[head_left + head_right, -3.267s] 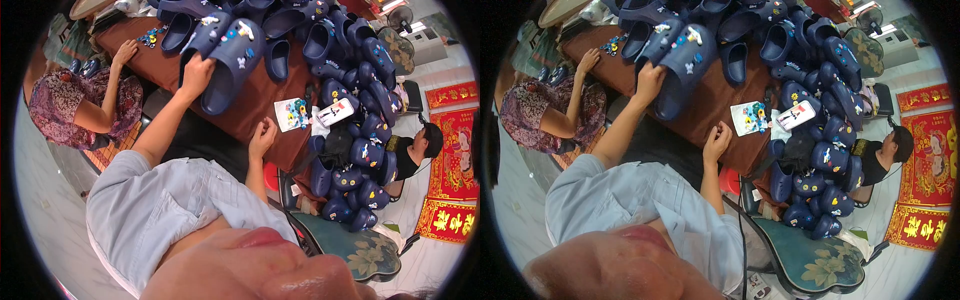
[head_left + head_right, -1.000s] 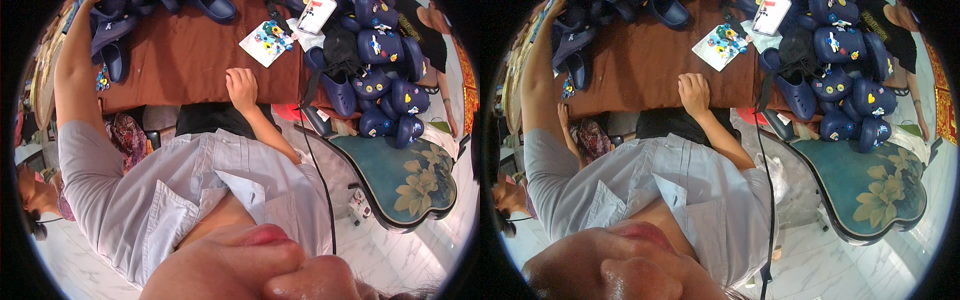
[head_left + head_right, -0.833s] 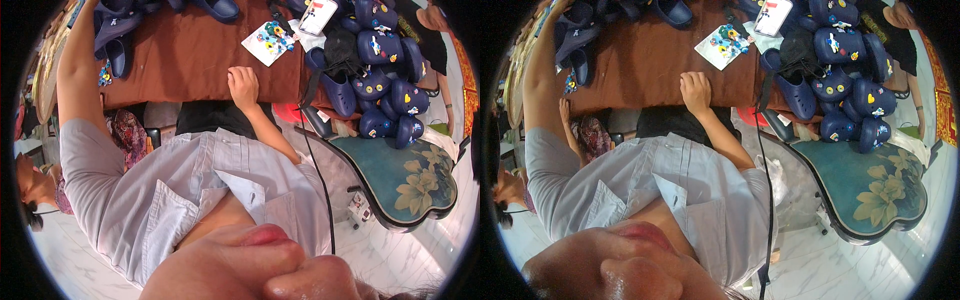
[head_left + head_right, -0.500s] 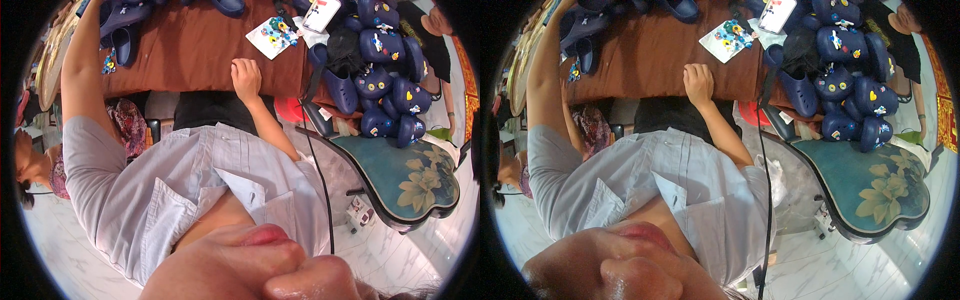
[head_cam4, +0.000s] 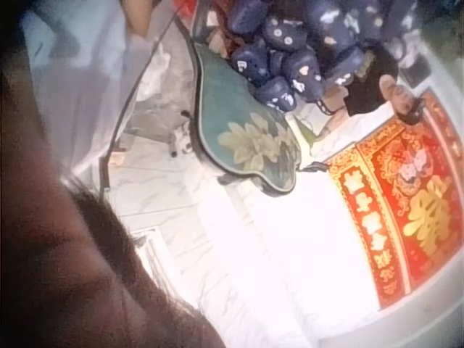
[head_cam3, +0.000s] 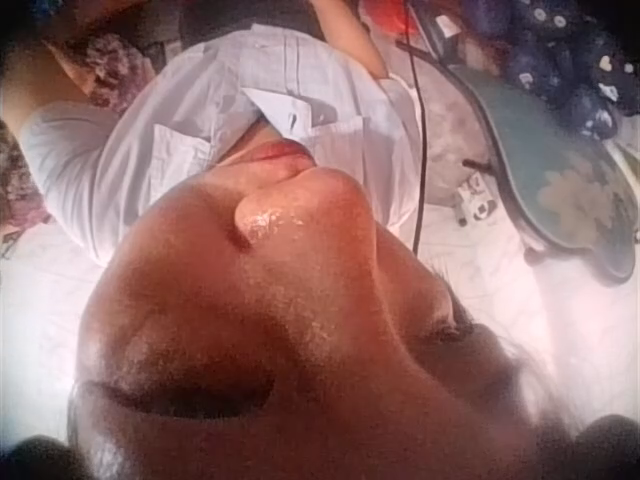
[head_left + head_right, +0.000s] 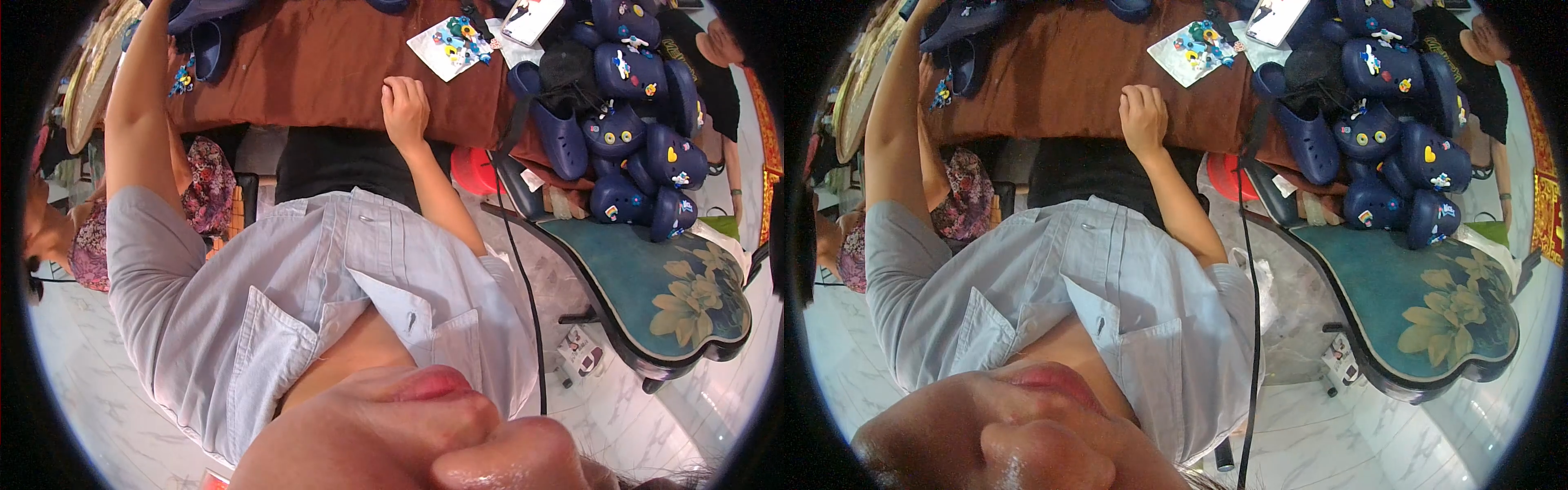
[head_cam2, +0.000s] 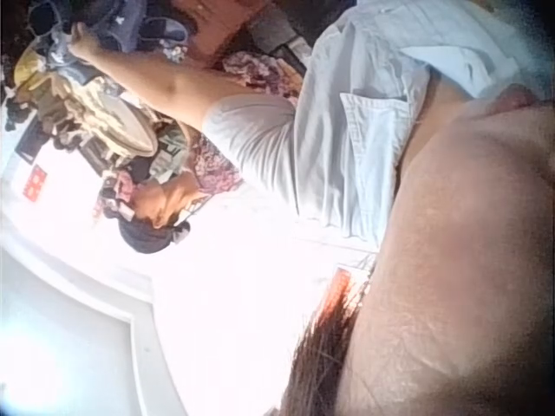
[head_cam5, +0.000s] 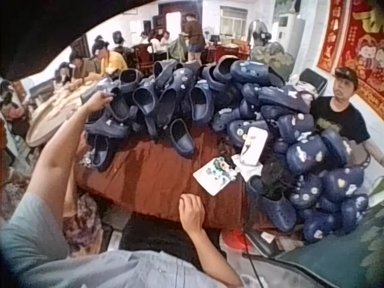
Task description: Applying decorative charms and pins to foam clog shoes.
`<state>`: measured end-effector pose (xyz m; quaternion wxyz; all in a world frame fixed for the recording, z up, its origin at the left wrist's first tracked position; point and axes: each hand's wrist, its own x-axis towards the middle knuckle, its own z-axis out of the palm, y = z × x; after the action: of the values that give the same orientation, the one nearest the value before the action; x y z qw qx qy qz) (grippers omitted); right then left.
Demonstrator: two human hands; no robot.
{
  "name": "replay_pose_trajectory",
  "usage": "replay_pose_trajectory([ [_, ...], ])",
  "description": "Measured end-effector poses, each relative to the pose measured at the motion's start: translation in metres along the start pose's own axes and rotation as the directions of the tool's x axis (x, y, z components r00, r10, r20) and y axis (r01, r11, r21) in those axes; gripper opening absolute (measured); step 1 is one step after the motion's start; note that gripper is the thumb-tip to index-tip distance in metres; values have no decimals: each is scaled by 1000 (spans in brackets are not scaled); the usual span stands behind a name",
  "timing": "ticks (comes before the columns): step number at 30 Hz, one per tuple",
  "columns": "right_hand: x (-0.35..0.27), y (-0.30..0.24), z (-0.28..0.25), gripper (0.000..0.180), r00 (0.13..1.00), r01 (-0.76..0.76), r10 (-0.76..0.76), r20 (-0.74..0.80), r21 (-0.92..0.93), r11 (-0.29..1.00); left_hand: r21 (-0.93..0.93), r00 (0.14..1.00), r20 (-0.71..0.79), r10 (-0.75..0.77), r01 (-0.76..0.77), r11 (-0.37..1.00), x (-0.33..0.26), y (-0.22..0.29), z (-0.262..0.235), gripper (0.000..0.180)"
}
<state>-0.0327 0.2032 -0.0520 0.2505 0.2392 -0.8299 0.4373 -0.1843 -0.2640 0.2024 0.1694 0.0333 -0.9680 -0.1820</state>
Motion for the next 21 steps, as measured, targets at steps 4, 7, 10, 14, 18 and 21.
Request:
replay_pose_trajectory([
  [4, 5, 4, -10, 11, 995, -57, 65, -70, 110, 992, -52, 997, -63, -36, 33, 998, -31, 53, 34, 25],
  [7, 13, 2, -18, 11, 980, -148, 170, -105, 192, 970, -110, 977, -173, 127, -148, 983, -57, 26, 73, 23],
  [10, 23, 13, -32, 11, 951, -224, 254, -176, 173, 959, -130, 932, -200, 304, -332, 934, -94, 76, 117, 18],
  [14, 53, 46, -47, 14, 937, -204, 212, -277, 56, 977, -208, 965, -59, 254, -261, 943, -153, 86, 196, 32],
  [18, 80, 96, -53, 17, 912, -284, 262, -316, -27, 958, -349, 982, -22, 185, -181, 919, -194, 114, 236, 28],
  [21, 96, 116, -52, 23, 903, -342, 311, -295, -60, 938, -246, 967, -183, 176, -219, 944, -216, 113, 252, 26],
])
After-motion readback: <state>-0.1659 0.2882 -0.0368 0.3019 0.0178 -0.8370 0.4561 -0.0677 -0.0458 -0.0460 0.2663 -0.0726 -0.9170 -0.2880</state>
